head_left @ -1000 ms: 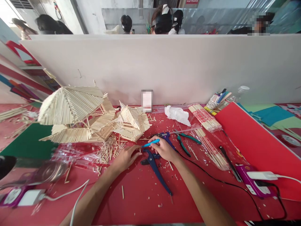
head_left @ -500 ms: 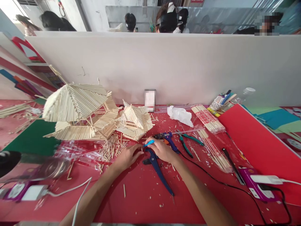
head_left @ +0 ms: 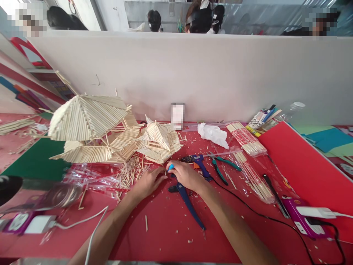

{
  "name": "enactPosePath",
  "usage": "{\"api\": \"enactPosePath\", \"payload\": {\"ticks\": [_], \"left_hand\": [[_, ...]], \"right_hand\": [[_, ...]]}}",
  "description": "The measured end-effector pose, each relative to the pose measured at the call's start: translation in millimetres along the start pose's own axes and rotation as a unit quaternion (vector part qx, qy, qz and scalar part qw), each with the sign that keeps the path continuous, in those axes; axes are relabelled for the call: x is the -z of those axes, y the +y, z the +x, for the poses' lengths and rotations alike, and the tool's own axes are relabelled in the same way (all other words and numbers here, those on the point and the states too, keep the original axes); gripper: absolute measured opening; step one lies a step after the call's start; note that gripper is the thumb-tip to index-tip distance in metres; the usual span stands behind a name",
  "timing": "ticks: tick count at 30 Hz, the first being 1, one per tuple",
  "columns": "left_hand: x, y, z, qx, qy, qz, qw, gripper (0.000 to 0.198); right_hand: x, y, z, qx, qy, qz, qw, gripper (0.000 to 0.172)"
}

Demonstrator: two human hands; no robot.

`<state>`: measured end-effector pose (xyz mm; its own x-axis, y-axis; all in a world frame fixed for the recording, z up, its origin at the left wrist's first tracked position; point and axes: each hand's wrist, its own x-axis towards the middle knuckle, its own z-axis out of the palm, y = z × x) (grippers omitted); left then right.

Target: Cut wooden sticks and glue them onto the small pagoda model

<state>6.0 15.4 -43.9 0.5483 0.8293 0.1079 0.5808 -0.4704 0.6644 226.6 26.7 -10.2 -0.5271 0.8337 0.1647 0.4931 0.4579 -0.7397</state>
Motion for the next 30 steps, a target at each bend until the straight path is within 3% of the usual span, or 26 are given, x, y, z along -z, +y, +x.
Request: {"api": "enactPosePath", "payload": {"ticks": [8, 12, 17, 25, 30], "left_hand": [[1.7, -7.6, 0.9, -0.005, 0.0, 0.023, 1.0, 0.026], [1.5, -7.9, 1.0, 0.006, 0.006, 0.024, 1.0, 0.028], [2.9, -4.0, 1.6, -0.004, 0.011, 0.027, 1.0, 0.031], [1.8, -6.9, -0.7, -0.033, 0.024, 0.038, 0.998, 0.029], [-0.1, -11.3, -3.1, -0.039, 0.025, 0.045, 0.998, 0.028]], "right_hand": [[-9.1, 6.4, -10.2, -0.001, 0.059, 0.018, 0.998, 0.018], [-3.7, 6.7, -20.7, 0.005, 0.108, 0.033, 0.994, 0.009], [0.8, 11.3, -24.5, -0.034, 0.116, 0.064, 0.991, 0.006], [12.0, 24.9, -28.7, -0.007, 0.103, -0.165, 0.981, 0.006], [39.6, 34.1, -46.6, -0.087, 0.154, -0.228, 0.958, 0.01]]}}
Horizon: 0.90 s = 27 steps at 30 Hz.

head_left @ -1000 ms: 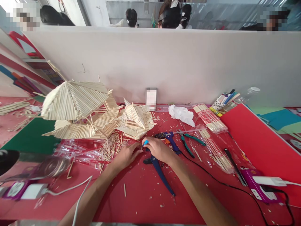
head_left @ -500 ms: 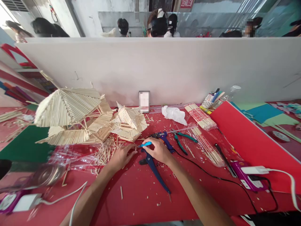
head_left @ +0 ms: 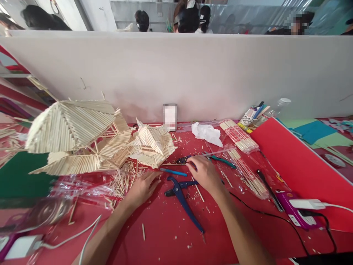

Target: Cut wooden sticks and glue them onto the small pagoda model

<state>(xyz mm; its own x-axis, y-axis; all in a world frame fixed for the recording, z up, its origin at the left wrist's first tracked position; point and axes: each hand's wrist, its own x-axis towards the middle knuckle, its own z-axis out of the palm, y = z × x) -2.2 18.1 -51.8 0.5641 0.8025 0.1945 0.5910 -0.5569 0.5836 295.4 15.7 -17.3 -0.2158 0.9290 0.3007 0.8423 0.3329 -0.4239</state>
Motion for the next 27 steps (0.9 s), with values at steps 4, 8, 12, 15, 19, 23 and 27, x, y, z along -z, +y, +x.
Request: {"api": "enactPosePath", "payload": {"ticks": [4, 8, 12, 15, 19, 23, 27], "left_hand": [[0.3, 1.0, 0.4, -0.004, 0.005, -0.013, 1.0, 0.029], [1.6, 1.9, 1.3, 0.002, 0.004, -0.006, 1.0, 0.03], [2.1, 1.5, 1.8, 0.0, 0.008, -0.004, 1.0, 0.028], [2.3, 1.4, 1.8, 0.0, 0.016, -0.005, 1.0, 0.028], [3.5, 2.8, 0.9, 0.003, 0.02, -0.007, 1.0, 0.028], [5.6, 5.7, 0.2, -0.003, 0.012, -0.014, 1.0, 0.029], [7.9, 10.5, 0.0, -0.012, 0.013, -0.026, 0.999, 0.029]], "right_hand": [[4.3, 20.1, -16.6, -0.085, -0.002, -0.066, 0.994, 0.007], [-3.8, 24.0, -33.2, -0.13, 0.006, -0.104, 0.986, 0.014], [-8.4, 22.0, -39.6, -0.163, 0.013, -0.134, 0.977, 0.022], [-7.8, 24.3, -38.2, -0.185, 0.022, -0.155, 0.97, 0.028], [-6.6, 29.0, -33.4, -0.201, 0.037, -0.168, 0.964, 0.029], [-7.2, 31.7, -30.2, -0.22, 0.036, -0.199, 0.954, 0.033], [-6.9, 34.7, -29.8, -0.239, 0.04, -0.208, 0.948, 0.038]]}}
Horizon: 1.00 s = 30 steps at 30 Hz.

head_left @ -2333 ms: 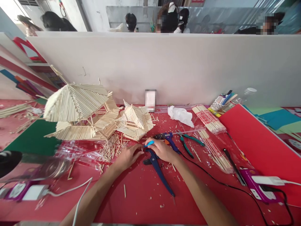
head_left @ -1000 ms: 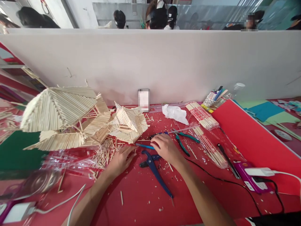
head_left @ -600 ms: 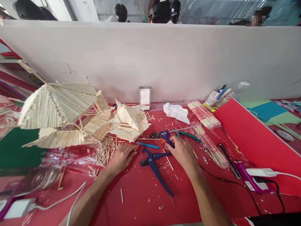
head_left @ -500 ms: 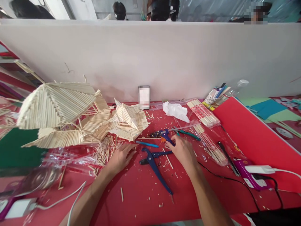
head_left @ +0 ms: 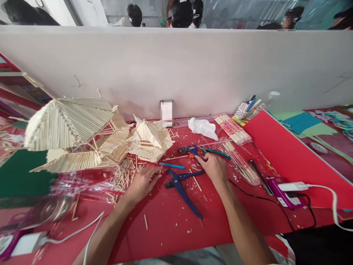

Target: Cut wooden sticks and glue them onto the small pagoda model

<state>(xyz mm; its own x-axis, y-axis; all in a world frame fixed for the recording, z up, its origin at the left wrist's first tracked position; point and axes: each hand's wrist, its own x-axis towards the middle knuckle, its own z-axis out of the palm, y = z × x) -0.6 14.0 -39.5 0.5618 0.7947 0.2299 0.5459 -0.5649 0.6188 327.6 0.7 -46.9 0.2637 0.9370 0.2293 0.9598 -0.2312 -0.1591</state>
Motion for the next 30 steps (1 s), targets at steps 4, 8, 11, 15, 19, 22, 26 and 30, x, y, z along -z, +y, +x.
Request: {"api": "enactPosePath", "payload": {"ticks": [4, 8, 11, 15, 19, 22, 26, 30], "left_hand": [[2.0, 7.4, -0.1, 0.016, -0.001, -0.02, 1.0, 0.029], [1.9, 10.6, 0.0, 0.026, 0.0, -0.053, 0.998, 0.03], [-0.3, 7.1, 0.1, 0.026, 0.006, -0.077, 0.997, 0.032], [-3.3, -0.6, 0.2, 0.021, 0.013, -0.09, 0.996, 0.034], [-2.3, -2.6, 1.6, 0.002, 0.024, -0.11, 0.994, 0.034], [0.3, 0.5, 2.8, -0.024, 0.043, -0.139, 0.989, 0.034], [1.4, 6.3, 2.8, -0.04, 0.077, -0.189, 0.978, 0.032], [-0.6, 10.2, 2.3, -0.055, 0.102, -0.221, 0.968, 0.032]], "right_hand": [[13.5, -3.6, -0.6, 0.026, 0.035, 0.034, 0.998, 0.042], [40.4, -27.2, -16.5, 0.163, -0.012, 0.154, 0.975, 0.036], [50.3, -51.1, -40.5, 0.253, -0.14, 0.121, 0.95, 0.043], [47.4, -71.8, -64.9, 0.246, -0.179, 0.009, 0.952, 0.077], [52.2, -74.0, -63.5, 0.247, -0.22, -0.021, 0.943, 0.054], [65.4, -61.4, -53.1, 0.246, -0.255, 0.032, 0.935, 0.046], [86.3, -39.2, -36.9, 0.236, -0.346, 0.176, 0.891, 0.05], [98.2, -35.7, -21.1, 0.245, -0.423, 0.248, 0.836, 0.051]]}}
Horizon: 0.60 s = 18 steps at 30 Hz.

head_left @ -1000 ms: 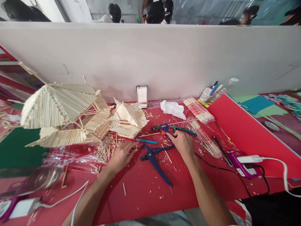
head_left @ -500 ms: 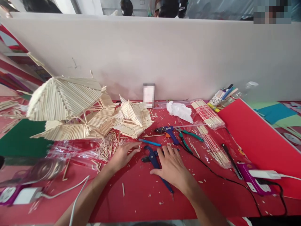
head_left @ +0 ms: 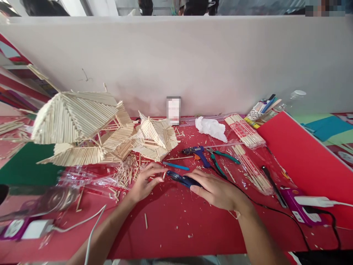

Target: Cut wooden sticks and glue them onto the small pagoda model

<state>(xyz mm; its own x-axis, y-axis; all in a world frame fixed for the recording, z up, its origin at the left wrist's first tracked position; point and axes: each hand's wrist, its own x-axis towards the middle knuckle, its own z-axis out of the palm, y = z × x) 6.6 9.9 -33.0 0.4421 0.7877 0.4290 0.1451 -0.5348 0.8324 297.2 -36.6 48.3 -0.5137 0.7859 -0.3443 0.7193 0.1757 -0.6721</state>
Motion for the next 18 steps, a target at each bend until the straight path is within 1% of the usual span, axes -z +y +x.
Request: {"api": "enactPosePath", "payload": {"ticks": [4, 8, 14, 18], "left_hand": [[-0.6, -0.2, -0.2, -0.003, 0.002, 0.007, 1.0, 0.032], [0.5, -2.9, 0.3, 0.009, -0.033, 0.021, 0.999, 0.031], [4.2, -9.4, 0.9, 0.032, -0.07, 0.021, 0.997, 0.031], [8.4, -11.8, 1.2, 0.044, -0.1, 0.013, 0.994, 0.033]], "right_hand": [[5.3, -0.8, 14.0, 0.022, -0.03, 0.04, 0.998, 0.047], [6.3, 3.0, 28.0, 0.051, -0.046, 0.063, 0.996, 0.044], [8.6, 1.6, 38.9, 0.021, -0.055, 0.065, 0.996, 0.042], [6.4, 2.4, 40.6, 0.018, -0.049, 0.08, 0.995, 0.041]]}}
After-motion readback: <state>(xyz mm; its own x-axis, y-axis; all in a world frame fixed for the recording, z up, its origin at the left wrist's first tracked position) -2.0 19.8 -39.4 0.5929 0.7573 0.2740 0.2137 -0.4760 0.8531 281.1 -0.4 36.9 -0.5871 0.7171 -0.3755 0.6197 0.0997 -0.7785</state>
